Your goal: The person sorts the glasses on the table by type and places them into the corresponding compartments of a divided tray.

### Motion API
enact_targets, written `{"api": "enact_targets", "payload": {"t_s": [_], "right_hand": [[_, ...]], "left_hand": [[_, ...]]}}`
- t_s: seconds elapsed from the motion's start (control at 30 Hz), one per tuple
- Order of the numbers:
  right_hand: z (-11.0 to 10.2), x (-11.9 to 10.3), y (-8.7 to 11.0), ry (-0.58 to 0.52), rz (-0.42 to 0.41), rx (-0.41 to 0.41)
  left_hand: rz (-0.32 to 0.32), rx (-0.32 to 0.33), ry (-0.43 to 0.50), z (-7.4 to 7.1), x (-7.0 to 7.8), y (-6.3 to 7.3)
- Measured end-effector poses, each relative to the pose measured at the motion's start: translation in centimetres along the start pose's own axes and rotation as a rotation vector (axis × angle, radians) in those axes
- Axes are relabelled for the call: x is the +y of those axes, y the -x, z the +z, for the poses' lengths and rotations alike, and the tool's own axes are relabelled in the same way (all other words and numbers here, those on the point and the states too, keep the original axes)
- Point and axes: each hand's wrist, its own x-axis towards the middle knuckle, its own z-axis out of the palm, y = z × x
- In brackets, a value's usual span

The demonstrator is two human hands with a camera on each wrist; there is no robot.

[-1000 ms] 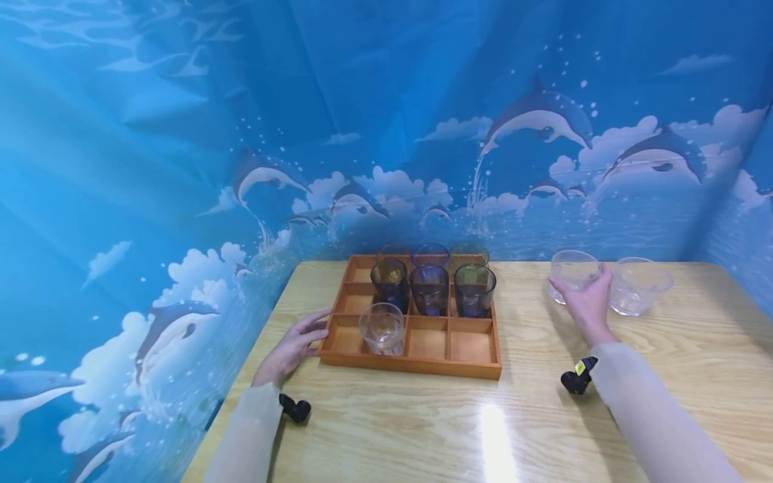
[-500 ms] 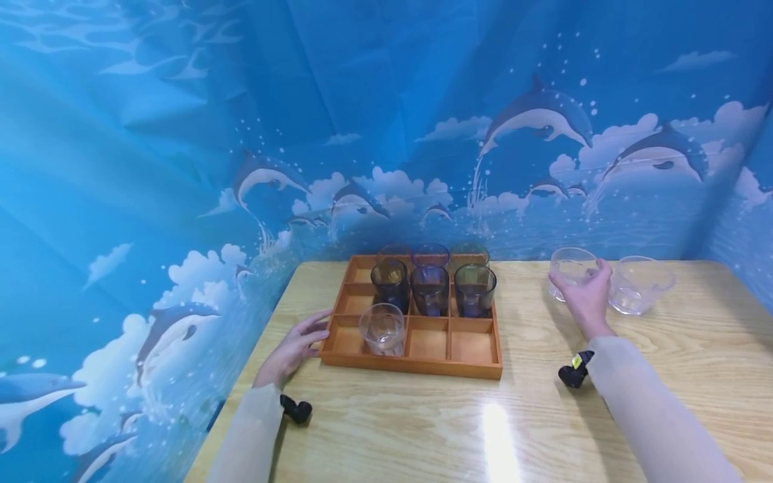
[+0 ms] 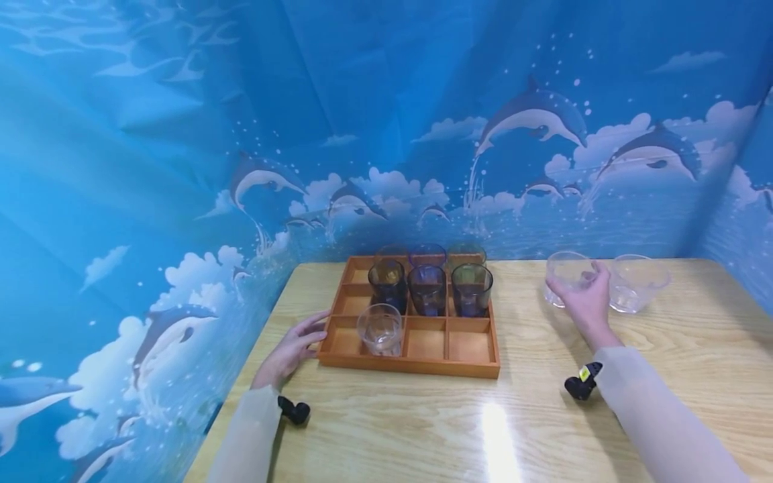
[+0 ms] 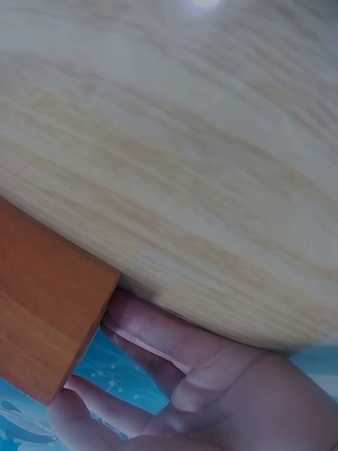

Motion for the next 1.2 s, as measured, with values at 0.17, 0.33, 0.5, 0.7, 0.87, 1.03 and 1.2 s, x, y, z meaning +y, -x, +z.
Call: {"api": "enact_targets", "payload": {"t_s": [0.17,0.33,0.5,0.7,0.87,1.03,1.2], "right_hand": [[-0.4,-0.1,1.0,0.024,-0.041,-0.022],[-0.7,-0.1,2.0,0.026,-0.058,-0.042],[-0.9,-0.2,2.8,0.048,-0.079,-0.053],[-1.0,0.1,3.8,0.097,-0.115,-0.05],[-1.1,-0.3,5.0,0.124,-0.159,-0.07],[-1.1,-0.5,6.1,0.133,-0.181,-0.083],[-1.0,-0.7,7.0,0.129,-0.202,-0.103]], "left_hand": [[-0.019,0.008,0.024,0.0,0.1,0.0],[-0.009,0.009,0.017,0.0,0.2,0.0],[-0.007,0.013,0.019,0.0,0.1,0.0],[-0.021,0.019,0.014,0.0,0.0,-0.1],[-0.024,0.022,0.019,0.0,0.0,-0.1],[-0.026,0.024,0.016,0.1,0.0,-0.1],[-0.024,0.021,0.023,0.0,0.1,0.0]]}}
